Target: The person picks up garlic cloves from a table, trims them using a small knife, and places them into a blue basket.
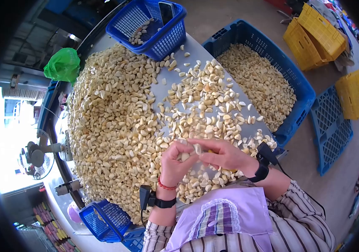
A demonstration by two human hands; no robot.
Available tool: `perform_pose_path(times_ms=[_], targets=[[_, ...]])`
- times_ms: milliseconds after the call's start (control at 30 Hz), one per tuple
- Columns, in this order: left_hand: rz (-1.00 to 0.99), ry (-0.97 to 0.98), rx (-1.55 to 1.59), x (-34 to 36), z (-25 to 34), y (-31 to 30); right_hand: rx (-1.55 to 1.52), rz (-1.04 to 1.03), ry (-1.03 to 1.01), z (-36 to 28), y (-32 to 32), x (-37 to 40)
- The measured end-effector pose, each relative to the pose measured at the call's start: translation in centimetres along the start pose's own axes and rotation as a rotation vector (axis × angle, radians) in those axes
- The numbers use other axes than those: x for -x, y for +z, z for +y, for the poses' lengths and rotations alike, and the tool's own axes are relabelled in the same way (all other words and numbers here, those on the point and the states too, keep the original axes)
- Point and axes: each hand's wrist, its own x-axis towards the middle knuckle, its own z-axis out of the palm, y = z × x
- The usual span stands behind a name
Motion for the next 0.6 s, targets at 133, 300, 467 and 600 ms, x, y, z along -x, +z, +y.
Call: perform_pose_path(times_ms=[133, 300, 467, 600], targets=[[-0.198, -0.075, 0.966, -1.2, -2.8, -1.4, -0.175, 0.105, 0.101, 1.1, -0.5, -1.1], [0.087, -0.362, -0.123, -9.0, -2.9, -2.9, -0.527, 0.226, 0.026, 1.8, -2.2, -1.7], [0.264, -0.141, -0.575, -19.7, -7.1, -4.2, -0.538, 0.319, 0.031, 2.1, -2.9, -2.4], [0.150, -0.187, -0.826, -20.6, -7.4, -3.6, -0.496, 0.373, 0.063, 1.6, -3.5, -2.5]])
